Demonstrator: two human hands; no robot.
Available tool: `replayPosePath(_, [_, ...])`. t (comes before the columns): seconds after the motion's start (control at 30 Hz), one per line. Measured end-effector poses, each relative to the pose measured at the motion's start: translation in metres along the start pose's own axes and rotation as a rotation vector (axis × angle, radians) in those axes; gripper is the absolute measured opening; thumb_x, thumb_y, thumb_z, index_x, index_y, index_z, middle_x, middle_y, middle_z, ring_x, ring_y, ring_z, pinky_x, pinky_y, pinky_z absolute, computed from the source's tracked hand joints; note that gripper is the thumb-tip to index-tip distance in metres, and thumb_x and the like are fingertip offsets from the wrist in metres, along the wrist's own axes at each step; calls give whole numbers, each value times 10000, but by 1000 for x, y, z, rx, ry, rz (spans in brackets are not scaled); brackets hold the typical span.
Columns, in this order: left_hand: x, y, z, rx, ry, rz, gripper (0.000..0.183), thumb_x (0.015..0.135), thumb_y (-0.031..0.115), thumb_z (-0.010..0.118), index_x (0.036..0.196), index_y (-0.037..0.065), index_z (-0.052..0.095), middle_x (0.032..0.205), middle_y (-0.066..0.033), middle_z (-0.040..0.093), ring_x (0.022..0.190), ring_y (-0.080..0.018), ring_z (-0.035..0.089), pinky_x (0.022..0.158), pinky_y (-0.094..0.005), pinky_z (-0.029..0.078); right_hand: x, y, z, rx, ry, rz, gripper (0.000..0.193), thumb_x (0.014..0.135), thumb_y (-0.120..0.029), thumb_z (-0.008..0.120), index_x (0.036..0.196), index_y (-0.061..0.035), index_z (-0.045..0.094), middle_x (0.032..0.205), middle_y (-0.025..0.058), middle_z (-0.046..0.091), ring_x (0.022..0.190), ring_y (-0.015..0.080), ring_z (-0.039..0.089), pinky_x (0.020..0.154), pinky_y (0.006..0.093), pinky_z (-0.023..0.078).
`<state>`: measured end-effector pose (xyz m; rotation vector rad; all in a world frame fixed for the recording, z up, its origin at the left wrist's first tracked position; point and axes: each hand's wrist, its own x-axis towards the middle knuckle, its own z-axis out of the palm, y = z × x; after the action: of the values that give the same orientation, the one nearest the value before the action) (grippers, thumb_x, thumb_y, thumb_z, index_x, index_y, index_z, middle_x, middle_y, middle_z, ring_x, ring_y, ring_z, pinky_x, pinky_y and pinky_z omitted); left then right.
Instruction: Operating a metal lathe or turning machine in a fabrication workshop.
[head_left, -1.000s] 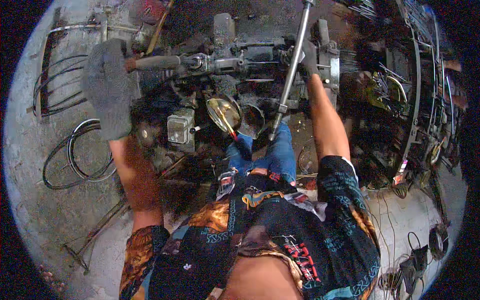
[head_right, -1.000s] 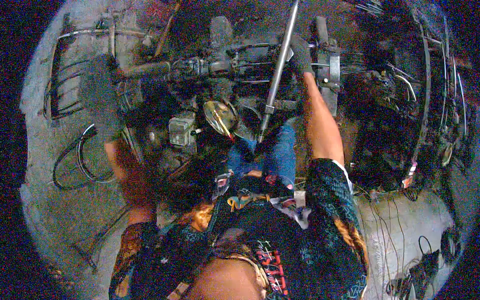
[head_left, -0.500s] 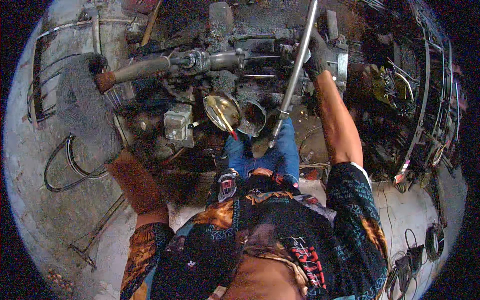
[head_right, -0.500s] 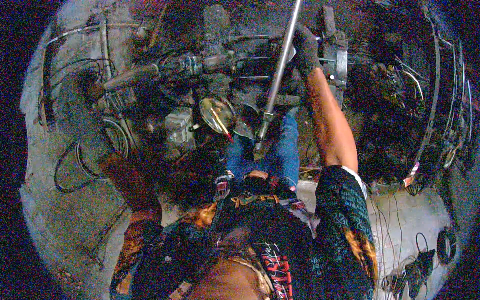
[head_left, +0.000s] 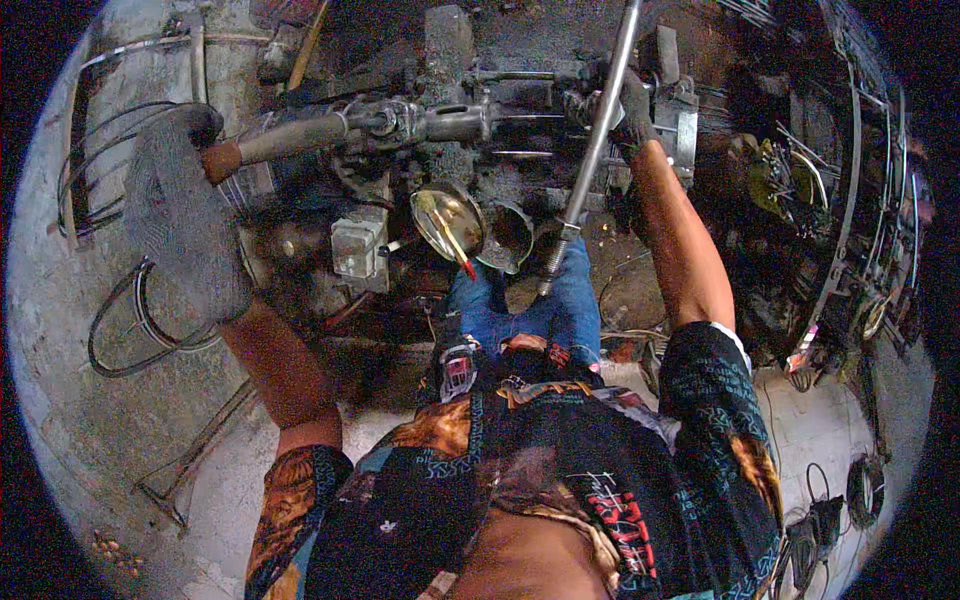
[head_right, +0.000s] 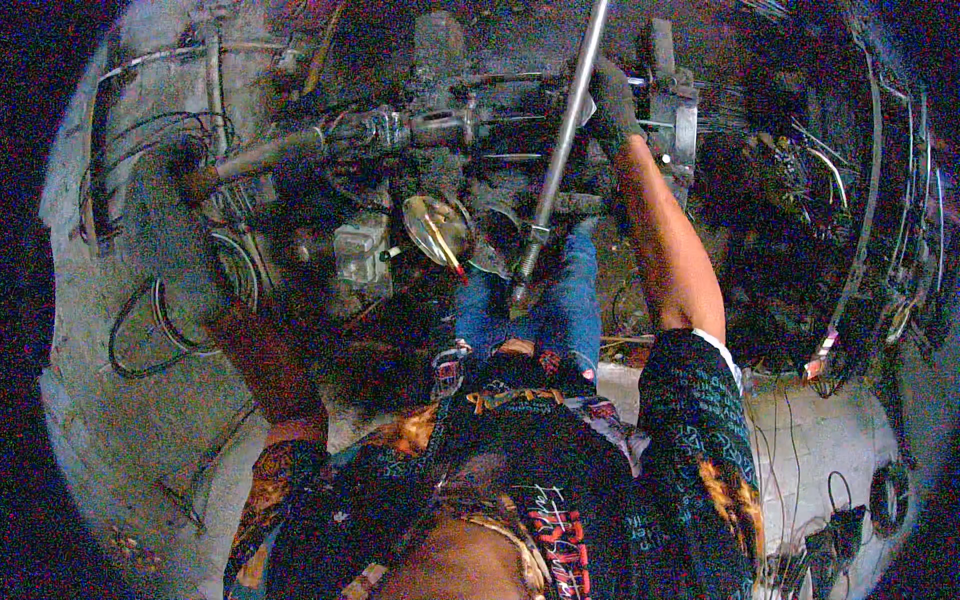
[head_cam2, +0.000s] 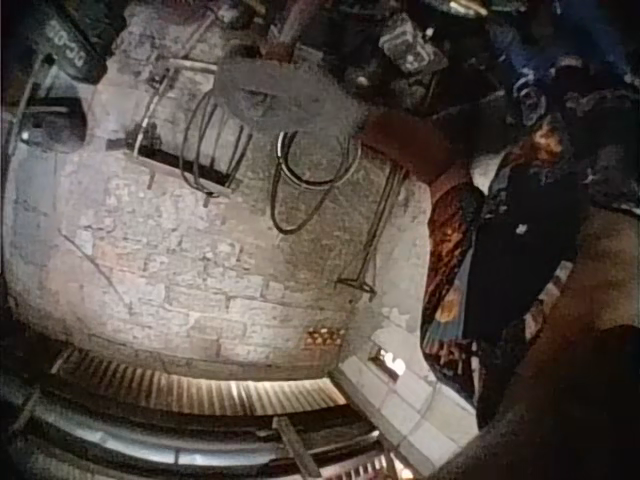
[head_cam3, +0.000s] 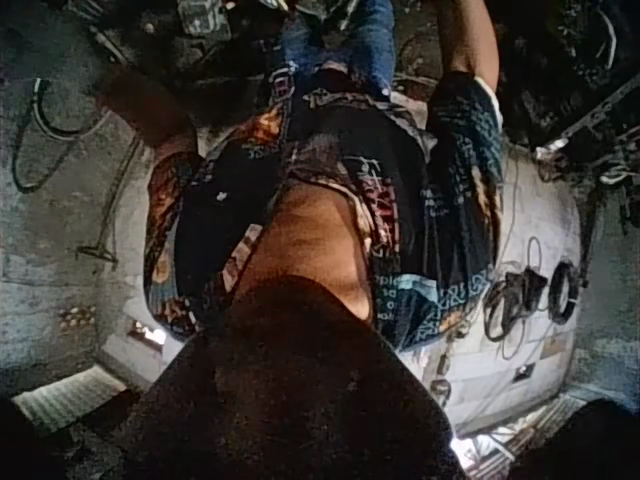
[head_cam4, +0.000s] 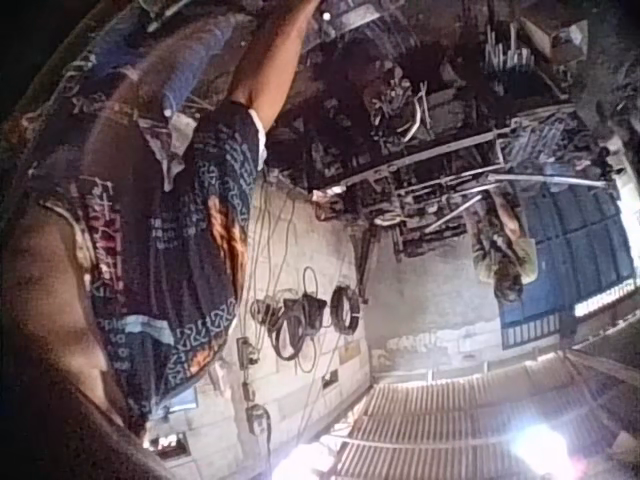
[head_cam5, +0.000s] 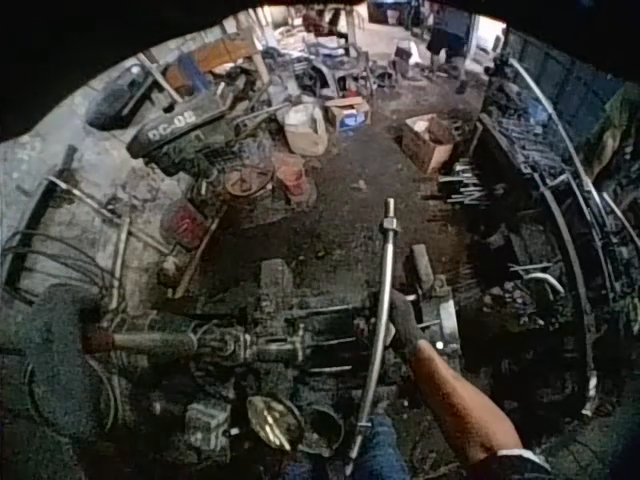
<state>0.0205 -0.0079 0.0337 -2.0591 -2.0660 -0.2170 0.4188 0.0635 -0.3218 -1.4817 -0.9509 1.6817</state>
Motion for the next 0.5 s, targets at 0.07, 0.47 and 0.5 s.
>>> replayPosePath(0.07, [0, -1, -3, -24, 0, -17, 154, 821, 101, 691, 967, 55, 680, 908, -69, 705, 825, -213, 672, 764, -342, 541, 2, 4, 2, -110, -29, -21, 212, 1022, -191, 489, 1031, -52, 649, 909, 8, 647, 840, 116, 594, 782, 305, 530])
replayPosePath(0.47, [-8, 3, -8, -249, 8, -177, 142, 844, 116, 677, 963, 39, 688, 880, -73, 713, 804, -203, 674, 729, -343, 538, 5, 3, 9, -88, 25, 159, 221, 1026, -160, 476, 1103, -46, 649, 990, 37, 664, 918, 134, 611, 852, 313, 530])
replayPosePath(0.5, [-4, 3, -4, -257, 11, -148, 152, 850, 120, 672, 976, 38, 693, 877, -76, 714, 803, -198, 673, 729, -341, 536, 18, 26, -11, -160, 8, -5, 223, 1028, -165, 473, 1099, -47, 649, 987, 39, 662, 915, 132, 611, 845, 313, 531])
